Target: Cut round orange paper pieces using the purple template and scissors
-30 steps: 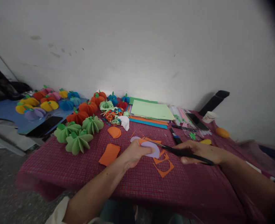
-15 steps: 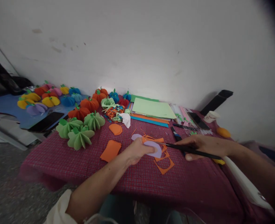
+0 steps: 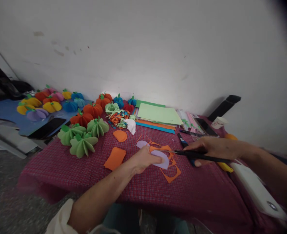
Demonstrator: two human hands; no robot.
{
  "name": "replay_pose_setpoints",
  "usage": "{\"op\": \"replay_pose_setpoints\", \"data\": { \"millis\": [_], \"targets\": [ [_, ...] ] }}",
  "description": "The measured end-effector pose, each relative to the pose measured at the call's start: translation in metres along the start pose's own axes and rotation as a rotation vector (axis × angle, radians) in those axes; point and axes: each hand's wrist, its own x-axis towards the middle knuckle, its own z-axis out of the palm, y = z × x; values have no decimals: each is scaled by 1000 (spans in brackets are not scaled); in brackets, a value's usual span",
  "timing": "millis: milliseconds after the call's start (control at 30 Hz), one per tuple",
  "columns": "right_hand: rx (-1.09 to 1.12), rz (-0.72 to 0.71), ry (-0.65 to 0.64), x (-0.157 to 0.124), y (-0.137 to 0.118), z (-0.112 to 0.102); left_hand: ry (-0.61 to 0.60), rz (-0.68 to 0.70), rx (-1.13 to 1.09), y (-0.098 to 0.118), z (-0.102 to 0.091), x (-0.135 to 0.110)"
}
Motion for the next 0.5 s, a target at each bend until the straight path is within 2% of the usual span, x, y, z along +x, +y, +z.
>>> {"op": "replay_pose_setpoints", "data": {
  "millis": [100, 233, 433, 500],
  "targets": [
    [-42, 95, -92, -1, -5, -1, -10, -8, 4, 0, 1, 0],
    [-107, 143, -28, -5, -7, -1, -12, 3, 18, -1, 0, 1],
    [-20, 107, -67, -20, 8, -6, -1, 17, -3, -2, -1, 2],
    [68, 77, -2, -24, 17, -4, 4, 19, -7, -2, 0, 2]
  ]
}}
